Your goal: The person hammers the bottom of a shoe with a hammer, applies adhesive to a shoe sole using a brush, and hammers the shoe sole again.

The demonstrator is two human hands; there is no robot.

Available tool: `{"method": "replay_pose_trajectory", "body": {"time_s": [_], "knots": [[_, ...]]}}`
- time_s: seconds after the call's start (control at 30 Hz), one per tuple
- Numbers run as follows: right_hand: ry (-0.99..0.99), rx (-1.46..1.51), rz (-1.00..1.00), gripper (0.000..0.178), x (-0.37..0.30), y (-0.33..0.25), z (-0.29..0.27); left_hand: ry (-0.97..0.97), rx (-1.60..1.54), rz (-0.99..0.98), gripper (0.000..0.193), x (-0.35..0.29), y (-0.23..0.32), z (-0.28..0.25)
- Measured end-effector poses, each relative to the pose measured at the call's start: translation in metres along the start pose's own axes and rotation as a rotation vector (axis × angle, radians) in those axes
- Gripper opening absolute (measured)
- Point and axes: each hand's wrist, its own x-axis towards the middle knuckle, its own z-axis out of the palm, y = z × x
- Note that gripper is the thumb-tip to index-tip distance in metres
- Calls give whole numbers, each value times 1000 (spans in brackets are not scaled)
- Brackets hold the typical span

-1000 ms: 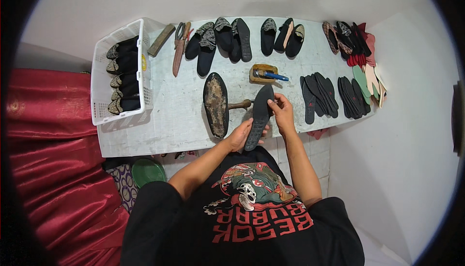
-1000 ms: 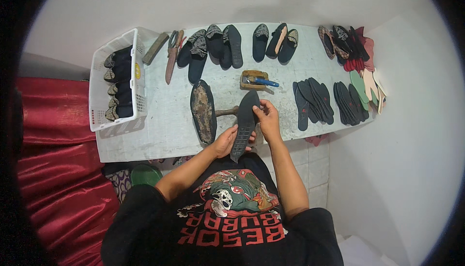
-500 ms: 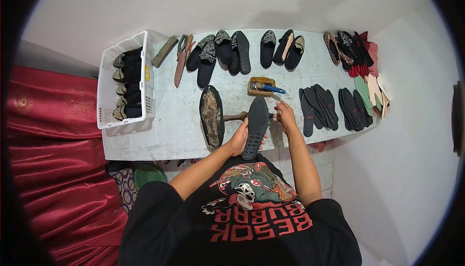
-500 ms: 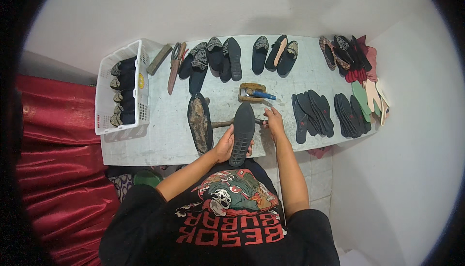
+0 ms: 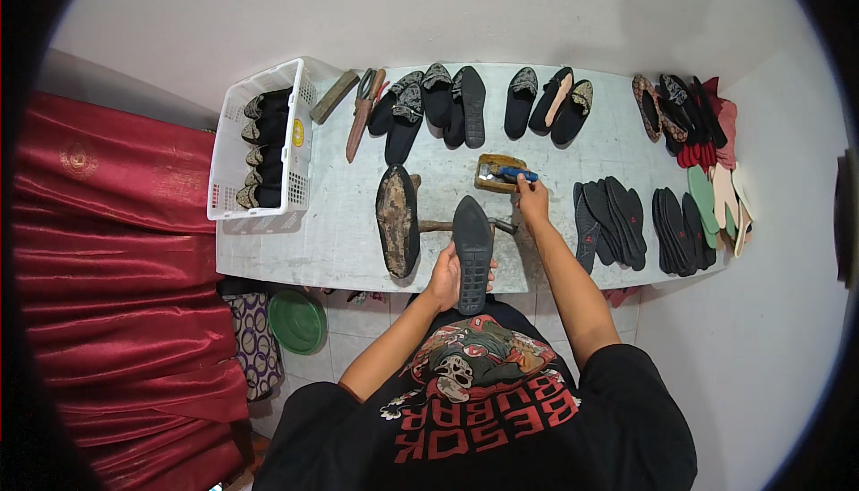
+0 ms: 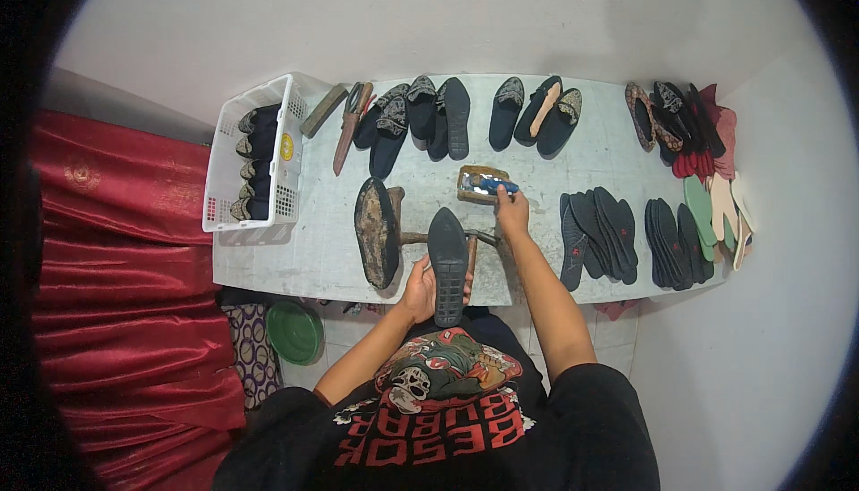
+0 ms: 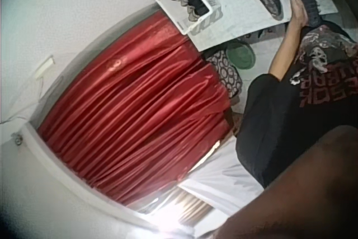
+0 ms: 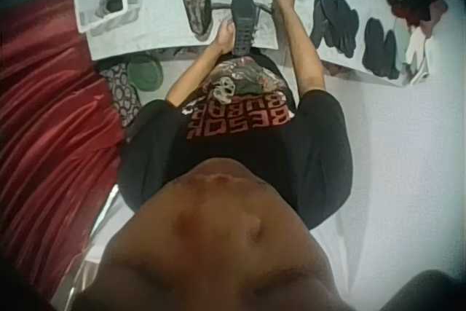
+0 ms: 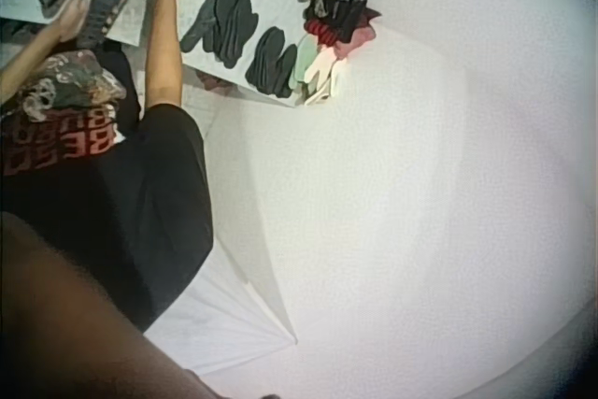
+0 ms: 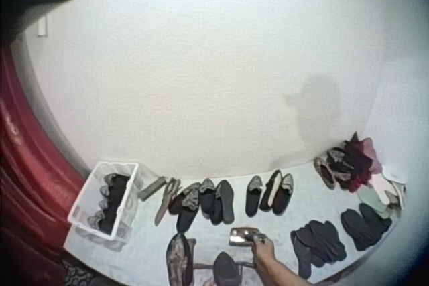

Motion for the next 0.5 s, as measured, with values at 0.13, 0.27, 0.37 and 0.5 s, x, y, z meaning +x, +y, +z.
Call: {"method": "replay_pose_trajectory", "body": {"time_s": [0.13,0.27,0.37,0.5], "knots": [[145,-332,-449,32,12,14,-9,-45,7,-48,78,6,7,-3],[28,92,-69,31,-15,-17,8,-43,95,-60,78,3,30,-13],[39,164,-127,31,-21,-28,5,-96,102,-113,75,7,45,-8],[76,291,-103,32,-16,-36,-3,-179,141,-100,73,11,53,0]]}}
